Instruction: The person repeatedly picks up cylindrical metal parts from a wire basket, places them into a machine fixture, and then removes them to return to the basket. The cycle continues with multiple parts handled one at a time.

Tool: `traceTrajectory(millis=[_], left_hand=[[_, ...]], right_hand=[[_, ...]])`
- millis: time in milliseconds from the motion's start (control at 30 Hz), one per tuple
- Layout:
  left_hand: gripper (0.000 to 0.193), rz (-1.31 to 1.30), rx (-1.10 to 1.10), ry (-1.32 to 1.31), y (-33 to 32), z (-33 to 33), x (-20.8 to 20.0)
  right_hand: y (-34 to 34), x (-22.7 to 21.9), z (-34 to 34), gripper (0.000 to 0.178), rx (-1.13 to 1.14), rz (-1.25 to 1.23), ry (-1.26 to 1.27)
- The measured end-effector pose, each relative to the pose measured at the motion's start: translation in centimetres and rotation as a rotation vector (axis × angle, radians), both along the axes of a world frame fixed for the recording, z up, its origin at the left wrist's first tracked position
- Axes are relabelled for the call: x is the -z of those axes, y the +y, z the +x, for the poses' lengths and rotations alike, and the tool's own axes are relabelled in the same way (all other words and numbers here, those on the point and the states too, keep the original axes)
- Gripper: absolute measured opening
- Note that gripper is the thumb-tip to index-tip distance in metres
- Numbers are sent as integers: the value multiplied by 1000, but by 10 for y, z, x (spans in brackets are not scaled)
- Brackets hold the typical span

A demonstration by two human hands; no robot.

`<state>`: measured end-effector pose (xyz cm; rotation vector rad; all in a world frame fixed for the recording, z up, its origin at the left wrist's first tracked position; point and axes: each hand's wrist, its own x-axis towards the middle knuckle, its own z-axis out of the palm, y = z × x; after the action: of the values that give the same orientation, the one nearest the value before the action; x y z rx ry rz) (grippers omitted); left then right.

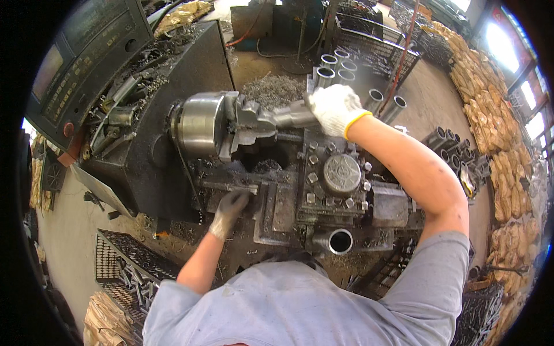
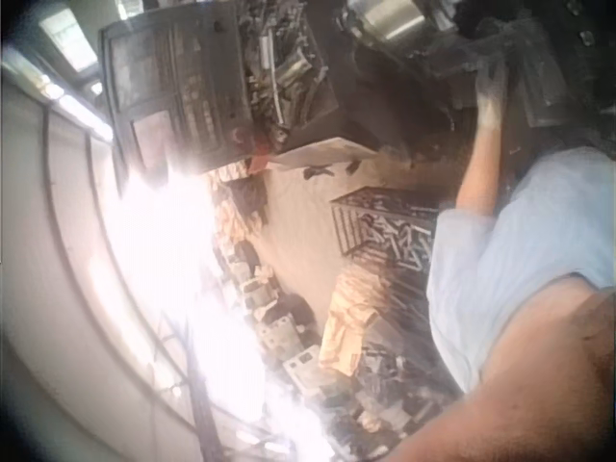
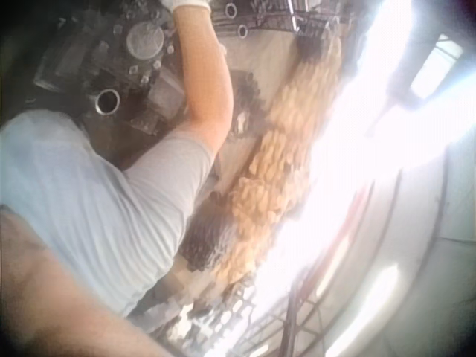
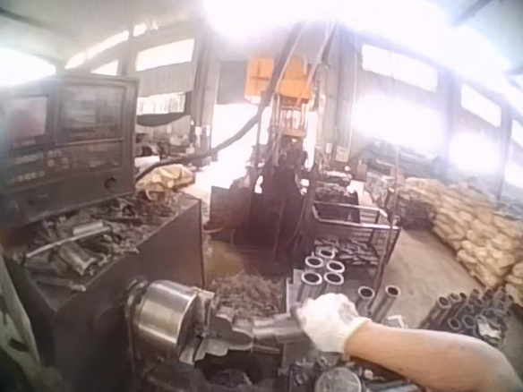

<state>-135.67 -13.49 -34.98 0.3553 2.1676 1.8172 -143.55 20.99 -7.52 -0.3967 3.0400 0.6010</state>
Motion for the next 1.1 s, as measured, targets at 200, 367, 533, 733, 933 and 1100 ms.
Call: traceTrajectory(millis=[200, 367, 533, 733, 933, 1100], left_hand=[[49, 269, -706, -559, -122, 100, 54], [43, 457, -1146, -505, -206, 130, 71], [45, 519, -1176, -319, -249, 103, 58], [40, 856, -1208, -611, -261, 88, 24], [39, 563, -1128, -517, -283, 84, 54], [29, 203, -1199, -294, -299, 85, 84]], right_hand=[[4, 92, -67, 58, 275, -397, -638], [-7, 124, -77, 78, 11, -426, -486], [27, 113, -92, 60, 148, -535, -869], [0, 131, -101, 49, 37, -673, -717], [8, 78, -42, 96, 40, -563, -202], [43, 17, 90, 57, 219, -1168, 285]])
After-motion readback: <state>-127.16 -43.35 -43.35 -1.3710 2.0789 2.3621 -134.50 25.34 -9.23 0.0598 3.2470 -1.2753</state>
